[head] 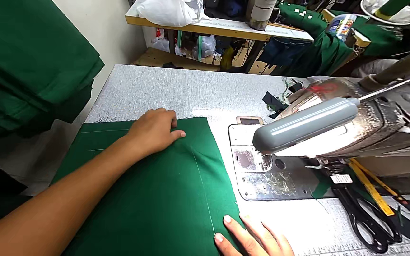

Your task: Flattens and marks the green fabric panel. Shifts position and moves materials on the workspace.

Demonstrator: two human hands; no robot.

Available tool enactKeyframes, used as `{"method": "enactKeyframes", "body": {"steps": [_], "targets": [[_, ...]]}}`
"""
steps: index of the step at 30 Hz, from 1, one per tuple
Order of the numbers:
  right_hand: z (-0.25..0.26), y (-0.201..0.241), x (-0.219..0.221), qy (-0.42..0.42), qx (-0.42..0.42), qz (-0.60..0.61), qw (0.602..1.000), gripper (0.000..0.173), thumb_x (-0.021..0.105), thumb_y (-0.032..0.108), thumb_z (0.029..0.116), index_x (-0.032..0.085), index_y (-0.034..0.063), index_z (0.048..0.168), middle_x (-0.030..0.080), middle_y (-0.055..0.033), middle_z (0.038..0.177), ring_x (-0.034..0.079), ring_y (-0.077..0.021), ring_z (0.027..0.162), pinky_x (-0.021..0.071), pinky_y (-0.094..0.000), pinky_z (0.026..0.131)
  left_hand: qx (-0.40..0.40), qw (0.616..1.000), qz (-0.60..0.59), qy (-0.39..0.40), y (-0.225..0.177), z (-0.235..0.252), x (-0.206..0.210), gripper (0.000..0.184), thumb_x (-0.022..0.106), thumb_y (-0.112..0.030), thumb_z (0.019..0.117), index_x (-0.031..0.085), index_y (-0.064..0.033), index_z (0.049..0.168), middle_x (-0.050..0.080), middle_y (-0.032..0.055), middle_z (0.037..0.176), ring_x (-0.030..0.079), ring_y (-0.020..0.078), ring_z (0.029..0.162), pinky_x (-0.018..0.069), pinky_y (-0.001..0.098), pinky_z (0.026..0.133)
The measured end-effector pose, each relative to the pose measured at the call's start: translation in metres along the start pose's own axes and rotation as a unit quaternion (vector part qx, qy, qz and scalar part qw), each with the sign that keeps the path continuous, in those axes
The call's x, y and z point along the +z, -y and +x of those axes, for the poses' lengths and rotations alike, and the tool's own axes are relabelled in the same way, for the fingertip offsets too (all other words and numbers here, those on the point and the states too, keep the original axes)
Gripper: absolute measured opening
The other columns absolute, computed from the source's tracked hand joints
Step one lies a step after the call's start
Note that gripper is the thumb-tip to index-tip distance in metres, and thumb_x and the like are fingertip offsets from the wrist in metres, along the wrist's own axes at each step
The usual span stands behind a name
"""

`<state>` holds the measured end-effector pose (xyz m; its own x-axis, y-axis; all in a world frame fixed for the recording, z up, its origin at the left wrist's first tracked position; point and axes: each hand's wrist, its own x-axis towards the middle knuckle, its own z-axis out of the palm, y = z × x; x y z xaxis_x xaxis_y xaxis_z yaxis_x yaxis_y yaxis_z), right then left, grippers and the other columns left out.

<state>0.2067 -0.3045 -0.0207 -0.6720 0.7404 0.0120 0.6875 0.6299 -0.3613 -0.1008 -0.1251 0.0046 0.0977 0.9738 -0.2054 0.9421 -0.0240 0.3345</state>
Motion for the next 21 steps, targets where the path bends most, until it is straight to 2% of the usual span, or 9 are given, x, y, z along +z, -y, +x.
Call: {"method": "enactKeyframes", "body": {"steps": [2, 4, 7, 10, 12, 14, 17, 19, 21], "targets": [[0.0, 0.001, 0.0, 0.0, 0.004, 0.008, 1.0, 0.042, 0.053, 0.014, 0.1032, 0.062, 0.0259, 0.143, 0.059, -0.0065, 0.148, 0.052, -0.0375, 0.139, 0.0377, -0.0636, 0.11, -0.002, 0.999, -0.007, 0.039, -0.012, 0.011, -0.004, 0.021, 0.067, -0.029, 0.0987, 0.07, -0.0081, 0.098, 0.066, 0.0093, 0.097, 0.065, 0.0259, 0.091, 0.0535, 0.0495, 0.081], [0.0, 0.003, 0.0, 0.0, 0.009, 0.014, 1.0, 0.042, 0.054, 0.014, 0.1029, 0.063, 0.0256, 0.142, 0.059, -0.0066, 0.148, 0.053, -0.0378, 0.138, 0.0377, -0.0649, 0.109, 0.015, 0.999, -0.01, 0.039, -0.017, 0.018, -0.005, 0.016, 0.066, -0.023, 0.0996, 0.071, -0.0075, 0.098, 0.066, 0.0093, 0.096, 0.064, 0.0254, 0.09, 0.0531, 0.0491, 0.081], [0.0, 0.004, 0.001, -0.001, 0.012, 0.01, 1.0, 0.042, 0.053, 0.015, 0.1034, 0.063, 0.0264, 0.142, 0.058, -0.0064, 0.149, 0.052, -0.0363, 0.139, 0.038, -0.0636, 0.109, 0.078, 0.997, 0.006, -0.023, -0.018, 0.025, 0.0, 0.015, 0.068, -0.023, 0.0986, 0.071, -0.0089, 0.098, 0.064, 0.0098, 0.095, 0.064, 0.0276, 0.093, 0.0528, 0.0499, 0.081], [0.001, 0.005, -0.001, -0.017, 0.028, 0.016, 0.999, 0.04, 0.055, 0.015, 0.1023, 0.064, 0.0195, 0.141, 0.06, -0.0146, 0.146, 0.056, -0.037, 0.134, 0.041, -0.0612, 0.108, 0.136, 0.984, 0.029, -0.115, -0.011, 0.029, 0.014, 0.019, 0.07, -0.026, 0.0966, 0.072, -0.0084, 0.105, 0.067, 0.0149, 0.098, 0.064, 0.0367, 0.099, 0.0496, 0.0578, 0.082], [0.0, 0.006, -0.004, -0.041, 0.061, -0.002, 0.997, 0.038, 0.059, 0.022, 0.101, 0.066, 0.0146, 0.138, 0.068, -0.0149, 0.133, 0.066, -0.0344, 0.119, 0.0498, -0.0542, 0.099, 0.105, 0.984, 0.048, -0.134, -0.011, 0.025, 0.02, 0.032, 0.068, -0.032, 0.0978, 0.07, -0.0078, 0.12, 0.068, 0.0191, 0.109, 0.063, 0.0418, 0.105, 0.0479, 0.0608, 0.083], [-0.002, 0.005, -0.003, -0.075, 0.098, -0.028, 0.992, 0.037, 0.061, 0.033, 0.1001, 0.073, 0.0079, 0.124, 0.073, -0.0127, 0.102, 0.067, -0.0303, 0.09, 0.0528, -0.0456, 0.079, 0.067, 0.989, 0.036, -0.128, -0.009, 0.022, 0.022, 0.038, 0.067, -0.033, 0.0991, 0.068, -0.0075, 0.127, 0.066, 0.0203, 0.117, 0.061, 0.0433, 0.112, 0.0475, 0.063, 0.088], [-0.004, 0.004, -0.001, -0.067, 0.12, -0.059, 0.989, 0.039, 0.059, 0.042, 0.1002, 0.076, 0.0069, 0.1, 0.068, -0.0101, 0.082, 0.065, -0.0265, 0.073, 0.0507, -0.0396, 0.065, 0.058, 0.99, -0.004, -0.132, -0.006, 0.021, 0.024, 0.028, 0.068, -0.028, 0.0988, 0.073, -0.0051, 0.114, 0.067, 0.0193, 0.106, 0.061, 0.0418, 0.106, 0.0468, 0.0625, 0.087], [-0.002, 0.005, -0.001, -0.063, 0.116, -0.051, 0.99, 0.036, 0.059, 0.039, 0.1012, 0.074, 0.0073, 0.093, 0.065, -0.0095, 0.078, 0.064, -0.0257, 0.07, 0.0499, -0.0382, 0.062, 0.055, 0.99, -0.024, -0.127, -0.007, 0.021, 0.023, 0.021, 0.069, -0.025, 0.0981, 0.072, -0.004, 0.102, 0.066, 0.0179, 0.098, 0.061, 0.041, 0.102, 0.0464, 0.0622, 0.086], [-0.001, 0.005, 0.001, -0.071, 0.114, -0.03, 0.99, 0.031, 0.06, 0.033, 0.1007, 0.073, 0.0077, 0.088, 0.064, -0.0088, 0.076, 0.064, -0.0252, 0.07, 0.05, -0.0375, 0.06, 0.046, 0.992, -0.035, -0.115, -0.008, 0.02, 0.021, 0.019, 0.069, -0.023, 0.098, 0.071, -0.0039, 0.099, 0.064, 0.0168, 0.098, 0.06, 0.0407, 0.103, 0.0452, 0.0622, 0.086]]}}
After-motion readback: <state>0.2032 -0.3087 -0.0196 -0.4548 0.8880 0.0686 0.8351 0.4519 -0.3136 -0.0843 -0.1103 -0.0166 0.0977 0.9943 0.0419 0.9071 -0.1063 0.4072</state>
